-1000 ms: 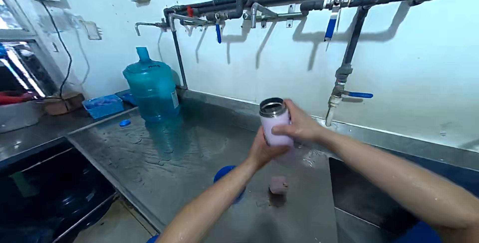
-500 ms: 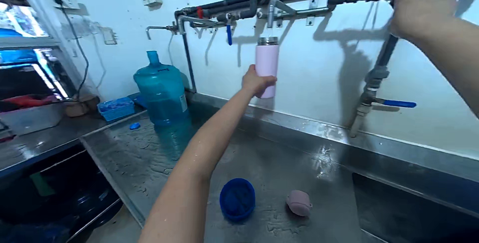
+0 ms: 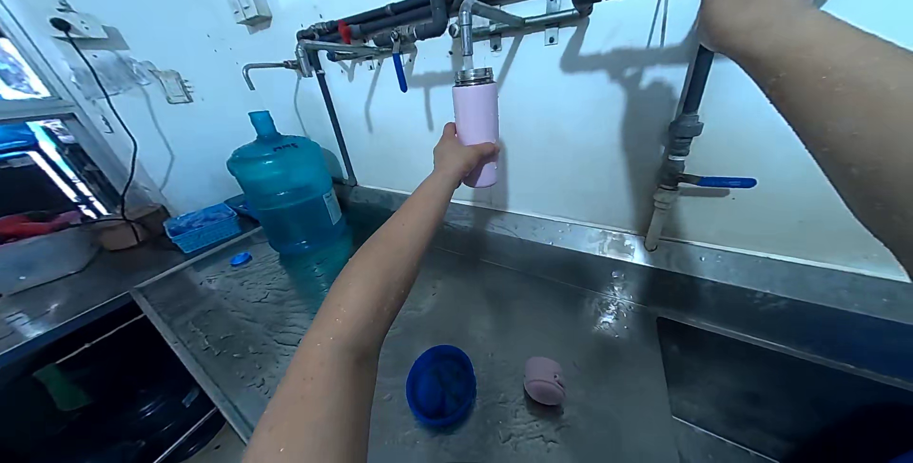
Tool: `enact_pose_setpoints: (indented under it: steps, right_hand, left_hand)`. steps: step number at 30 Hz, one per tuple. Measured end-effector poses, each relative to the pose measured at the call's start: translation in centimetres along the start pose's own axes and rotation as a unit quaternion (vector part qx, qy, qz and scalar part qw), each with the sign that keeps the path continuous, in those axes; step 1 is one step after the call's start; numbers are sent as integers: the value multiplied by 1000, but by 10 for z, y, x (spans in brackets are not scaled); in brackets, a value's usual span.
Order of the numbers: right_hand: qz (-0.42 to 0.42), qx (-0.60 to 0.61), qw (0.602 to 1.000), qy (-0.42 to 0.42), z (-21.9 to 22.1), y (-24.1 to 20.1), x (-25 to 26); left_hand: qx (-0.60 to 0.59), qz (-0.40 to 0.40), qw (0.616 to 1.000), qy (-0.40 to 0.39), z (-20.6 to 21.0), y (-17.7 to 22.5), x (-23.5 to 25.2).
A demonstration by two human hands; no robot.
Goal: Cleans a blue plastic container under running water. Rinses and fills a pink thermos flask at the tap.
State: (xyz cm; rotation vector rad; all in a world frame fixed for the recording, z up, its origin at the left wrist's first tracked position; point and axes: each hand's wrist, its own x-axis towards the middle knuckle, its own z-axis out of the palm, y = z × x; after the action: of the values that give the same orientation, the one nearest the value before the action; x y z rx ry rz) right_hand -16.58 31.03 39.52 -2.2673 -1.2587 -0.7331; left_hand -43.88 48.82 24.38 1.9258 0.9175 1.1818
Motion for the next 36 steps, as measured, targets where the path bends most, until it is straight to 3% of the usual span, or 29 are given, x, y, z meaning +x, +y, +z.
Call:
enact_pose_setpoints:
  steps: [4, 8, 10, 12, 14, 15, 17, 19, 21, 23, 25, 27, 29, 32, 36]
  right_hand:
    - [3, 14, 1000, 4, 5, 1, 1]
    - [22, 35, 999, 10, 10, -4, -5]
    - [33, 108, 994, 9, 17, -12, -12]
    - [32, 276, 961, -6, 32, -25, -16]
    - [19, 460, 887, -12, 52, -29, -18]
    - [-2, 515, 857, -20, 58, -29, -30]
    - [-52, 522, 850, -50, 68, -29, -78]
    - [-72, 525, 841, -110, 86, -30, -146]
    - [-69, 589, 788, -165, 111, -20, -208]
    - [-25, 651, 740, -166, 122, -2, -259]
    - [2, 675, 726, -135, 112, 25, -310]
    - [-59, 683, 720, -109, 92, 64, -362]
    - [-150, 703, 688, -99, 68, 107, -396]
    - [-238, 737, 615, -150, 26, 164, -417]
    - [-302, 756, 562, -143, -23, 209, -431]
  left_hand:
    - [7, -2, 1000, 12, 2, 6, -1]
    - [12, -75, 997, 28, 8, 38, 7]
    - [18, -73, 997, 29, 8, 38, 6]
    - [19, -72, 997, 28, 8, 37, 5]
    - [13, -70, 997, 28, 13, 34, 0]
    - [12, -64, 998, 26, 17, 32, -6]
    - [4, -38, 999, 2, 30, 25, -29]
    - [5, -1, 999, -42, 50, 19, -71]
    - [20, 38, 995, -86, 77, 14, -132]
    - [21, 55, 990, -125, 109, 11, -199]
    - [-11, 73, 987, -146, 139, 12, -268]
    - [-68, 124, 981, -130, 162, 12, -331]
    - [-129, 173, 966, -140, 178, 11, -380]
    - [-171, 103, 954, -225, 199, 15, -441]
    - [-155, -20, 946, -283, 244, -5, -502]
